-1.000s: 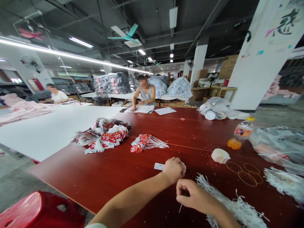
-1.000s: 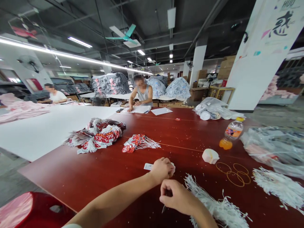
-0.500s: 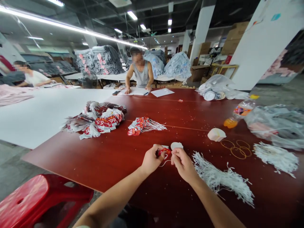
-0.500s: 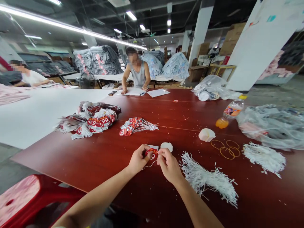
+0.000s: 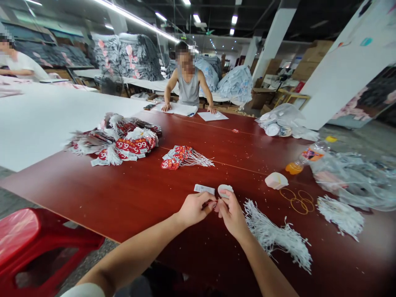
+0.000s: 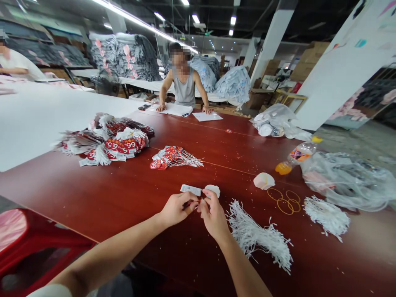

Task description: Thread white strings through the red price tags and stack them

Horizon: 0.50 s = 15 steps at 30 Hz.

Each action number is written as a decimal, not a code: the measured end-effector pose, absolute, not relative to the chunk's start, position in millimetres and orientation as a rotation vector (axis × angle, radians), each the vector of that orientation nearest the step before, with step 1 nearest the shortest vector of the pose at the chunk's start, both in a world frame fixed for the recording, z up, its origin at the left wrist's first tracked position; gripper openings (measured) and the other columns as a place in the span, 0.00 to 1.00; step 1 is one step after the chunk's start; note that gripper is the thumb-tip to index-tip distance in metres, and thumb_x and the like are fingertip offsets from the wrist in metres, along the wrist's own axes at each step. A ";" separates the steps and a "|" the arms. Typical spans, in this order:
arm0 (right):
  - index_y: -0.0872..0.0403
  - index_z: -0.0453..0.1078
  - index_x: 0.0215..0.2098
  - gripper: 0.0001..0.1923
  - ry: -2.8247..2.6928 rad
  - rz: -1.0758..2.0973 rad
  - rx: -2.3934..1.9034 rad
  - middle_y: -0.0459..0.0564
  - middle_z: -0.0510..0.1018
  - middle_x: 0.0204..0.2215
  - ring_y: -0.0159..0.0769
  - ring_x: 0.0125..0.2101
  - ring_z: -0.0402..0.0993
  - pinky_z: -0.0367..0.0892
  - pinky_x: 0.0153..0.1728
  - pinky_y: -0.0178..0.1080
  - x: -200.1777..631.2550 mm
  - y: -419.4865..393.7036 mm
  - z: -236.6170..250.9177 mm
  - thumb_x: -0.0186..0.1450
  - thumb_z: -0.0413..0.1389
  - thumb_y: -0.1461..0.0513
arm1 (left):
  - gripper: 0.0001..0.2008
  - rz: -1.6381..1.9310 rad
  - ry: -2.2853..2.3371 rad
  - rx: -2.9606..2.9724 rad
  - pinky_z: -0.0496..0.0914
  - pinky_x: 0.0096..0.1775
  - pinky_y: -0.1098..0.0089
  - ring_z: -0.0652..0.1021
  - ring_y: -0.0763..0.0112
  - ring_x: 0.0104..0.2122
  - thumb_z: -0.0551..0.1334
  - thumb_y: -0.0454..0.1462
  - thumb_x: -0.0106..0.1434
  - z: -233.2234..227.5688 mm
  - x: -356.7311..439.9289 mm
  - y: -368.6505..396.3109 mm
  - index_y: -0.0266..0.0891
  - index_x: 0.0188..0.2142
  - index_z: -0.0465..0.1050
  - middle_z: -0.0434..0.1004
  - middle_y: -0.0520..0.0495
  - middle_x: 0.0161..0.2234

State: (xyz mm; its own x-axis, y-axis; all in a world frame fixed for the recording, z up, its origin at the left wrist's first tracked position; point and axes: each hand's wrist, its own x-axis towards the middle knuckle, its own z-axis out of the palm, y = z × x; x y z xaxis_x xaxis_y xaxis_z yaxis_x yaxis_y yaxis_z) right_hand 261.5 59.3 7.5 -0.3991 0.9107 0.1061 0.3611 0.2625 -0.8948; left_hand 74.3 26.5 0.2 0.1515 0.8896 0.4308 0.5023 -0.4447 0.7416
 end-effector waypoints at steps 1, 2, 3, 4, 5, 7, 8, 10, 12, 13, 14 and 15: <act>0.51 0.60 0.59 0.20 -1.912 1.109 -1.173 0.44 0.76 0.26 0.35 0.22 0.71 0.69 0.33 0.40 263.0 61.3 8.6 0.73 0.47 0.51 | 0.05 1.219 1.322 2.003 0.70 0.38 0.73 0.77 0.72 0.33 0.58 0.38 0.70 0.0 72.6 26.7 0.44 0.42 0.73 0.80 0.51 0.37; 0.52 0.64 0.57 0.20 -1.944 1.117 -1.193 0.45 0.76 0.25 0.36 0.23 0.72 0.69 0.34 0.40 265.1 63.9 10.3 0.72 0.48 0.50 | 0.06 1.218 1.319 1.990 0.70 0.37 0.73 0.77 0.73 0.33 0.59 0.39 0.70 -0.5 70.9 26.9 0.43 0.41 0.73 0.80 0.51 0.36; 0.52 0.69 0.53 0.19 -1.987 1.125 -1.197 0.46 0.77 0.26 0.37 0.26 0.73 0.69 0.36 0.40 267.7 66.8 12.4 0.72 0.49 0.50 | 0.06 1.217 1.323 1.972 0.70 0.37 0.73 0.77 0.72 0.32 0.59 0.40 0.70 -1.1 69.4 26.9 0.43 0.41 0.74 0.80 0.51 0.35; 0.52 0.73 0.48 0.19 -2.029 1.138 -1.175 0.48 0.78 0.28 0.39 0.30 0.75 0.69 0.38 0.40 270.6 70.0 14.8 0.71 0.51 0.50 | 0.07 1.212 1.333 1.961 0.70 0.36 0.73 0.77 0.72 0.32 0.59 0.41 0.70 -1.8 68.2 26.7 0.43 0.40 0.74 0.79 0.51 0.34; 0.53 0.76 0.43 0.18 -2.056 1.159 -1.132 0.49 0.79 0.31 0.40 0.34 0.76 0.68 0.41 0.40 273.6 73.1 17.1 0.69 0.53 0.50 | 0.07 1.201 1.341 1.976 0.71 0.37 0.72 0.78 0.72 0.32 0.59 0.41 0.70 -2.3 67.1 26.1 0.42 0.39 0.74 0.79 0.50 0.34; 0.53 0.78 0.38 0.16 -2.053 1.229 -1.041 0.50 0.80 0.36 0.42 0.40 0.75 0.67 0.46 0.40 279.6 78.4 21.2 0.67 0.56 0.50 | 0.07 1.136 1.358 2.102 0.71 0.41 0.70 0.78 0.70 0.35 0.58 0.39 0.70 -1.5 65.0 24.0 0.42 0.39 0.74 0.79 0.49 0.35; 0.54 0.78 0.38 0.16 -2.035 1.259 -1.035 0.50 0.80 0.37 0.42 0.41 0.75 0.67 0.47 0.41 282.3 80.3 22.6 0.66 0.57 0.50 | 0.07 1.065 1.366 2.206 0.70 0.43 0.69 0.78 0.69 0.38 0.58 0.39 0.70 0.1 63.7 22.8 0.43 0.39 0.75 0.79 0.48 0.37; 0.54 0.77 0.36 0.16 -2.025 1.263 -1.124 0.50 0.80 0.36 0.43 0.41 0.75 0.67 0.47 0.41 286.1 82.3 23.9 0.64 0.58 0.50 | 0.06 0.863 1.364 2.416 0.68 0.49 0.64 0.77 0.63 0.46 0.63 0.41 0.66 5.7 60.0 21.7 0.45 0.41 0.76 0.78 0.47 0.44; 0.53 0.76 0.36 0.15 -2.066 1.145 -1.241 0.51 0.81 0.36 0.44 0.40 0.75 0.67 0.46 0.41 286.9 81.5 22.9 0.64 0.57 0.50 | 0.17 0.682 1.346 2.519 0.66 0.53 0.59 0.74 0.56 0.51 0.71 0.46 0.57 13.0 55.3 24.6 0.47 0.45 0.76 0.75 0.47 0.51; 0.53 0.75 0.36 0.14 -2.093 1.055 -1.274 0.51 0.80 0.37 0.44 0.40 0.75 0.67 0.45 0.41 285.7 80.1 21.6 0.64 0.57 0.50 | 0.22 0.633 1.329 2.526 0.66 0.54 0.59 0.73 0.55 0.52 0.73 0.49 0.53 16.4 53.1 28.5 0.49 0.47 0.76 0.74 0.47 0.53; 0.52 0.74 0.36 0.13 -2.120 0.962 -1.280 0.51 0.80 0.38 0.44 0.40 0.76 0.68 0.45 0.41 283.5 78.2 19.9 0.65 0.56 0.51 | 0.25 0.618 1.319 2.516 0.65 0.54 0.59 0.73 0.55 0.53 0.73 0.50 0.52 18.9 51.3 34.2 0.50 0.48 0.75 0.73 0.48 0.53; 0.51 0.73 0.35 0.12 -2.143 0.873 -1.266 0.52 0.80 0.41 0.43 0.40 0.76 0.68 0.44 0.41 280.3 76.0 17.6 0.65 0.55 0.52 | 0.25 0.628 1.324 2.499 0.65 0.55 0.60 0.73 0.57 0.53 0.72 0.50 0.53 20.1 50.0 41.3 0.51 0.49 0.75 0.73 0.48 0.54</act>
State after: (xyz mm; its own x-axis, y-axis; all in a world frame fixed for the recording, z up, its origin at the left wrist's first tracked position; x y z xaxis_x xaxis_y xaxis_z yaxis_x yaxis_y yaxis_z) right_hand 280.3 76.0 17.6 -0.4439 0.8911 0.0942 0.5716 0.3625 -0.7361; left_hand 50.0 41.3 20.1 0.4963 0.8290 0.2576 0.7241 -0.5590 0.4039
